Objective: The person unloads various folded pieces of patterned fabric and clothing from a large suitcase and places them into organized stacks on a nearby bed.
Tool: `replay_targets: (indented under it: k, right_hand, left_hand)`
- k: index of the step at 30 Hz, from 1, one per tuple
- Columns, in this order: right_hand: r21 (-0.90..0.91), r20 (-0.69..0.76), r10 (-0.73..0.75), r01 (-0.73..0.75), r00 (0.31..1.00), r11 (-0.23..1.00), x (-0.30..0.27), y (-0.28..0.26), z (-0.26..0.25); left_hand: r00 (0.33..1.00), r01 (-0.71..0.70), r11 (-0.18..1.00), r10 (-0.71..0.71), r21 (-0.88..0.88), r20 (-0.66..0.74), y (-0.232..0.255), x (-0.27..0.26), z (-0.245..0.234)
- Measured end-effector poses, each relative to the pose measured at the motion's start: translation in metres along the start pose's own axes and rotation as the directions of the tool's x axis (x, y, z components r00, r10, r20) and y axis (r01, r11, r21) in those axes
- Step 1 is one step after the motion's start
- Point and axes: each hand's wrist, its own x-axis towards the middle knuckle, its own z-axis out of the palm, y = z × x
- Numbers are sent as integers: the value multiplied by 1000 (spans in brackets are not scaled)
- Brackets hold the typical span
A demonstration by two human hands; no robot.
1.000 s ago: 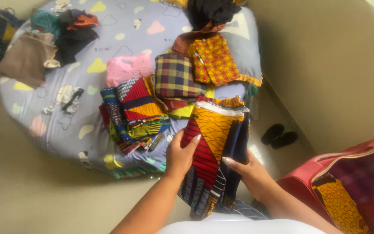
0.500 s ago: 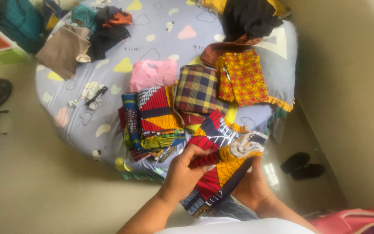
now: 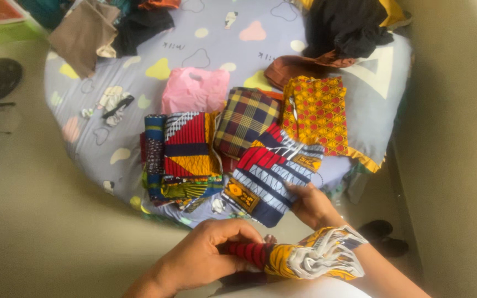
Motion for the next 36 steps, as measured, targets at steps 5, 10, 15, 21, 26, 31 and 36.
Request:
replay_targets:
  k: [5,10,15,21,26,31,36]
  right_hand:
    - [-52,53,-55,58,997,997,21,-36,-8]
    - [-65,-4,-220,219,975,973,18,-85,5]
    - [-58,161,-167,178,973,982,-14,-116,30]
    - [-340,337,256,-137,906,930,-18,-82,76]
    - [-630,38,183,-119,982,767,-2,-10,113]
    - [-767,-77,77,-108,994,633,4,18,120]
    - [-659,-165,105,-189,981,728,17,47,123]
  left_hand:
    - [980,108,976,-136,-188,-145,-27,0,-26]
    - [740,133,867,-409,-481,-533,-79,-1,-65]
    - [626,-99,755,-459,-648,-630,-112,-11,-96]
    - [709,-223,582,-453,-782,-540,-129,1,-122]
    - [784,-187,558,-411,-808,-465,-151,15,-131]
    - [785,-72,509,-502,-858,-364,-168,17,-157]
    - [815,0,461,-514,-888,-267,-153,15,-182]
